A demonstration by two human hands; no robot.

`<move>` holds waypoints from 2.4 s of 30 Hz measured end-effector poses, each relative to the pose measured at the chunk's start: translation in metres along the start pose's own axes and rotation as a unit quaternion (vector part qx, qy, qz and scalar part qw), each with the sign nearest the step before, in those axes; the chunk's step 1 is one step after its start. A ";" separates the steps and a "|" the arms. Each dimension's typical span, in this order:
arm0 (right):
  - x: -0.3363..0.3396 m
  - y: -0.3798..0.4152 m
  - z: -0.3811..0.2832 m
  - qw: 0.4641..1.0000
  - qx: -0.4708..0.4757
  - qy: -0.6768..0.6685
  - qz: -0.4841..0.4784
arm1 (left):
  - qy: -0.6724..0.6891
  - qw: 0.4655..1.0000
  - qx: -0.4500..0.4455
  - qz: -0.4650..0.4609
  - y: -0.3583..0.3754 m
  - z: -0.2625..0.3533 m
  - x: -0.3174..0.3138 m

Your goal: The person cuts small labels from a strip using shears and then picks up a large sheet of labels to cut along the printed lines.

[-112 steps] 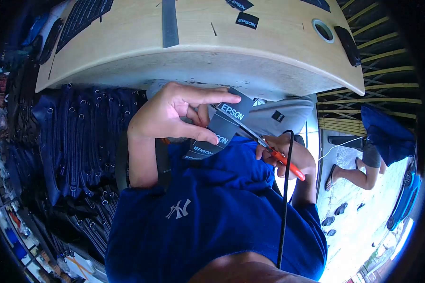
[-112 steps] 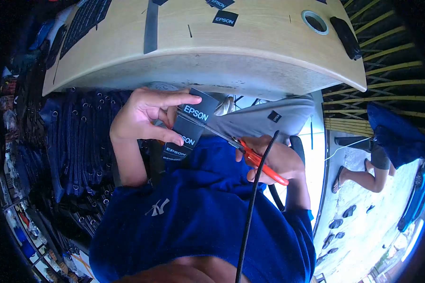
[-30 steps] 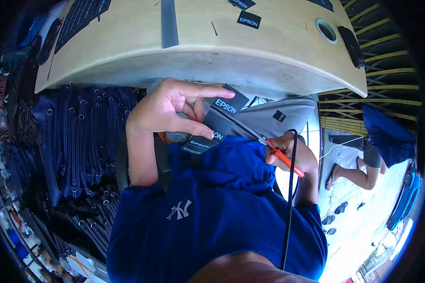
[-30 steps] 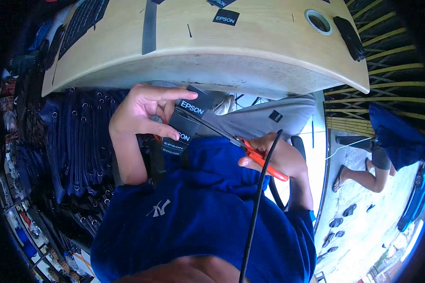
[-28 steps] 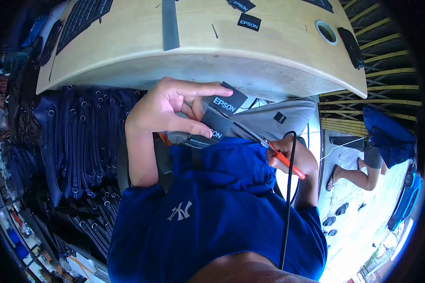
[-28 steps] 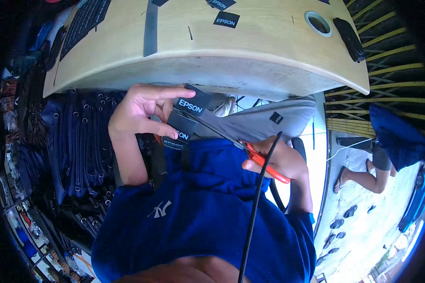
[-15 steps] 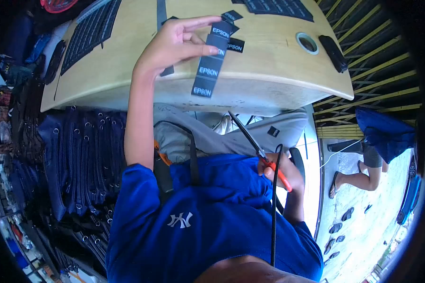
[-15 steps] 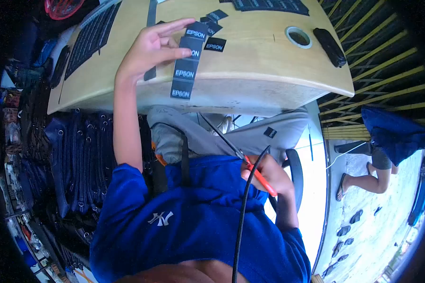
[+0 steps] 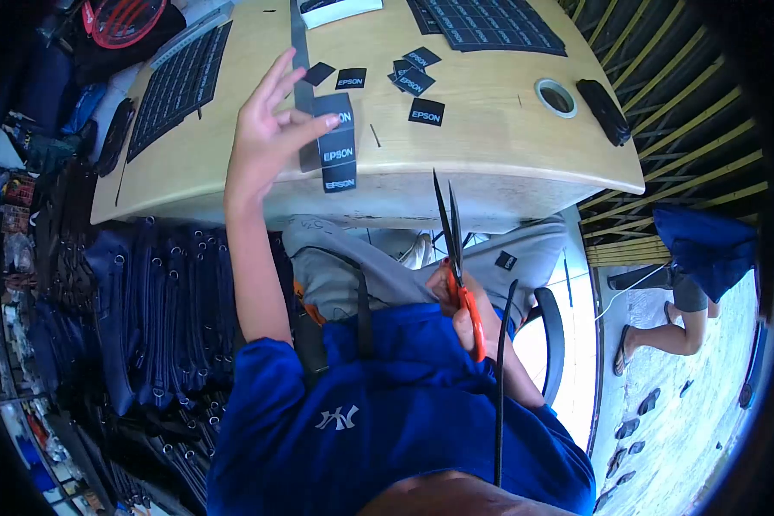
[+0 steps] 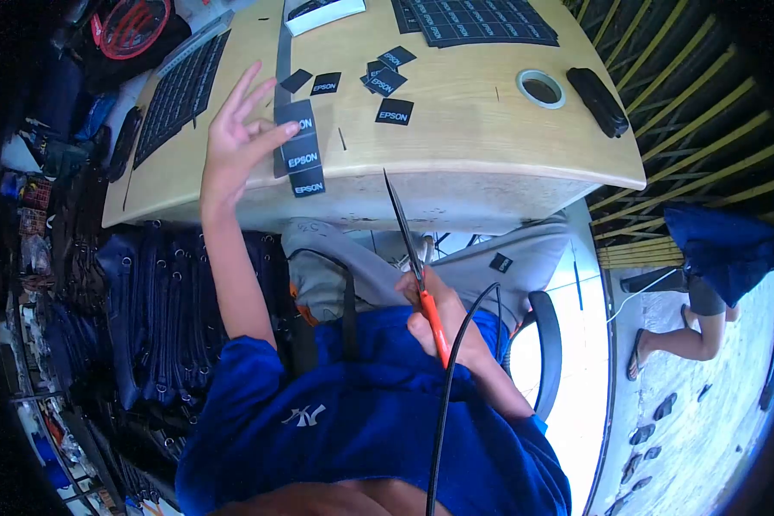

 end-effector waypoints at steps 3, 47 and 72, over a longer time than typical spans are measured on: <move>0.009 -0.013 -0.010 0.988 0.099 0.043 0.113 | 0.039 0.999 0.018 -0.034 0.023 0.023 -0.022; 0.038 0.039 -0.006 0.982 -0.112 0.116 -0.096 | 0.163 0.958 0.107 -0.210 0.109 0.007 -0.072; 0.023 0.050 -0.001 0.950 -0.146 0.154 -0.231 | 0.126 0.930 0.121 -0.325 0.111 0.006 -0.093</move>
Point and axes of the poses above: each hand's wrist, its own y-axis away from the middle knuckle, its own x-axis out of the back of the hand, z = x × y, the point moved 9 cm from there along -y, towards the middle knuckle, and after that the axes turned 7 degrees about -x, right-handed, at the moved point
